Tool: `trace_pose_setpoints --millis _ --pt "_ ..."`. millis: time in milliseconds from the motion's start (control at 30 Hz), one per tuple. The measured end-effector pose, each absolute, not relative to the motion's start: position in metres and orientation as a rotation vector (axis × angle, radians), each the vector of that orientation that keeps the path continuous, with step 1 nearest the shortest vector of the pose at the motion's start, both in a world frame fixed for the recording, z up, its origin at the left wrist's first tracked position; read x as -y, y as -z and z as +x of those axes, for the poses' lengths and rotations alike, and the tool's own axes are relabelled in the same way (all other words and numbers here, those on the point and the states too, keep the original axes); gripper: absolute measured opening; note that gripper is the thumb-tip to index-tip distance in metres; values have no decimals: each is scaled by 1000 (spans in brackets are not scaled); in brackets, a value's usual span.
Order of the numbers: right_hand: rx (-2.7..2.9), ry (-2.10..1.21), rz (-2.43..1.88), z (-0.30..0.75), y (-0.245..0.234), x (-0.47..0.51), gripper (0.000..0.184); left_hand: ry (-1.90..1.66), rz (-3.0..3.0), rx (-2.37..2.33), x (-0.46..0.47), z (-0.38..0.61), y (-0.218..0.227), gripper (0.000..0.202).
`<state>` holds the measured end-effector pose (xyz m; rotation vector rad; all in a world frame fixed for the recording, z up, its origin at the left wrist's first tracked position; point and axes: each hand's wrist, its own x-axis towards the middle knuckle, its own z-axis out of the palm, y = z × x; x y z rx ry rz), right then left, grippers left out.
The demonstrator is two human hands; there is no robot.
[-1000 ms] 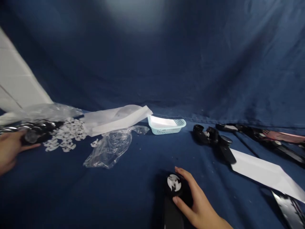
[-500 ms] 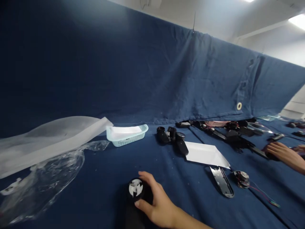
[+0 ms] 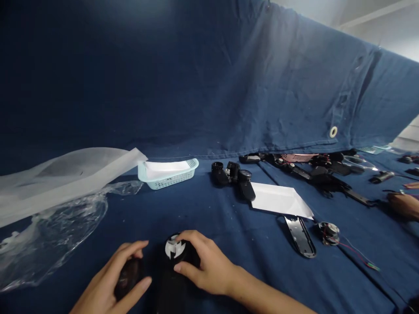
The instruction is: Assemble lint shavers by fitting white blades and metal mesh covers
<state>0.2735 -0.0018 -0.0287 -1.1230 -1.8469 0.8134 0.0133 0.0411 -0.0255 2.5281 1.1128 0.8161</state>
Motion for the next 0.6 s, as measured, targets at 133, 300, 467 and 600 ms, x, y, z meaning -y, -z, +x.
trace_pose_setpoints --millis 133,300,467,600 --pt "1833 -823 -1141 273 29 2 45 -846 2543 -1075 -54 30 30 38" --pt "1881 -838 -1259 274 33 6 38 -842 2543 -1073 -58 24 34 34" --pt "2065 -738 -1304 276 31 11 31 -848 2665 -945 -55 19 33 38" --pt "2170 -577 -1325 273 20 12 35 -867 2832 -770 -58 20 33 35"
